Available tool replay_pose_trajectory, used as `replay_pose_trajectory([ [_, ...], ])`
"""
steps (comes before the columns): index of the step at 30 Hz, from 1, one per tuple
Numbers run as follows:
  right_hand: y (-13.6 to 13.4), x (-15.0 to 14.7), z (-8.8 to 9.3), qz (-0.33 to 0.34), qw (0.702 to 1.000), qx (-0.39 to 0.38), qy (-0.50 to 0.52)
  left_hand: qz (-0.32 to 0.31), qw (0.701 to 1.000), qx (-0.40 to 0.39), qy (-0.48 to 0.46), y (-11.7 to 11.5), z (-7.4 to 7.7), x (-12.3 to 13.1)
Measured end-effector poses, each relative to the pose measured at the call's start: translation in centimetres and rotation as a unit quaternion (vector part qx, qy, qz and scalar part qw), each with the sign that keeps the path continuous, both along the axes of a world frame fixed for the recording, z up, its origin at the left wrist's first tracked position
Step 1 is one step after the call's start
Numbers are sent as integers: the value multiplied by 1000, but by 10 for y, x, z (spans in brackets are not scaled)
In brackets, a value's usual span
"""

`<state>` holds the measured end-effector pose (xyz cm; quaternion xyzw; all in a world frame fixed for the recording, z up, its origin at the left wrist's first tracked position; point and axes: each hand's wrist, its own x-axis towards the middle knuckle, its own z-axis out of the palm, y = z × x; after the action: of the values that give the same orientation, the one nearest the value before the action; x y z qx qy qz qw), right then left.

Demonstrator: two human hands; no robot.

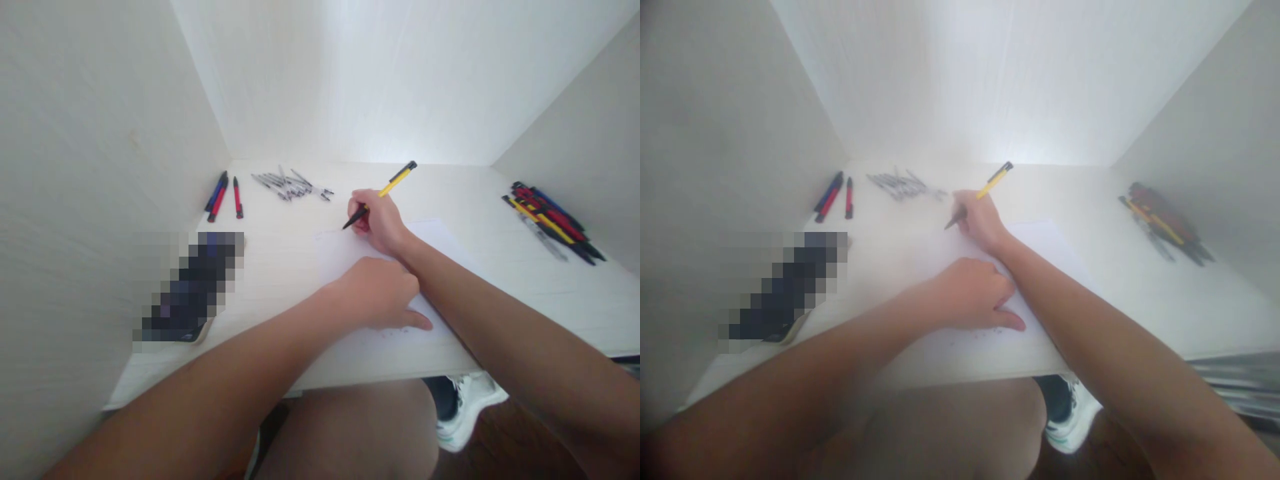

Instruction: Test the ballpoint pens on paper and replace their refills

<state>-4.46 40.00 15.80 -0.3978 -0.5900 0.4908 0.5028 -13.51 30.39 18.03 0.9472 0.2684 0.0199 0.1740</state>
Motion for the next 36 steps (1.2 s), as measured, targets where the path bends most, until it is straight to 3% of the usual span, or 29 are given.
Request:
replay_pose_trajectory([
  [4, -1, 3, 17, -50, 997, -14, 49, -7, 1000, -8, -5, 0, 1, -1],
  [9, -6, 8, 34, -65, 997, -26, 23, -8, 1000, -13, -1, 0, 3, -2],
  [20, -9, 16, 40, -15, 994, -107, 22, -5, 1000, -16, 8, -1, 3, -2],
  [29, -6, 27, 45, 53, 985, -140, 91, -1, 1000, -13, 10, -1, 3, -2],
  [36, -9, 28, 49, 70, 986, -138, 59, 2, 1000, -19, 12, -1, 4, -2],
])
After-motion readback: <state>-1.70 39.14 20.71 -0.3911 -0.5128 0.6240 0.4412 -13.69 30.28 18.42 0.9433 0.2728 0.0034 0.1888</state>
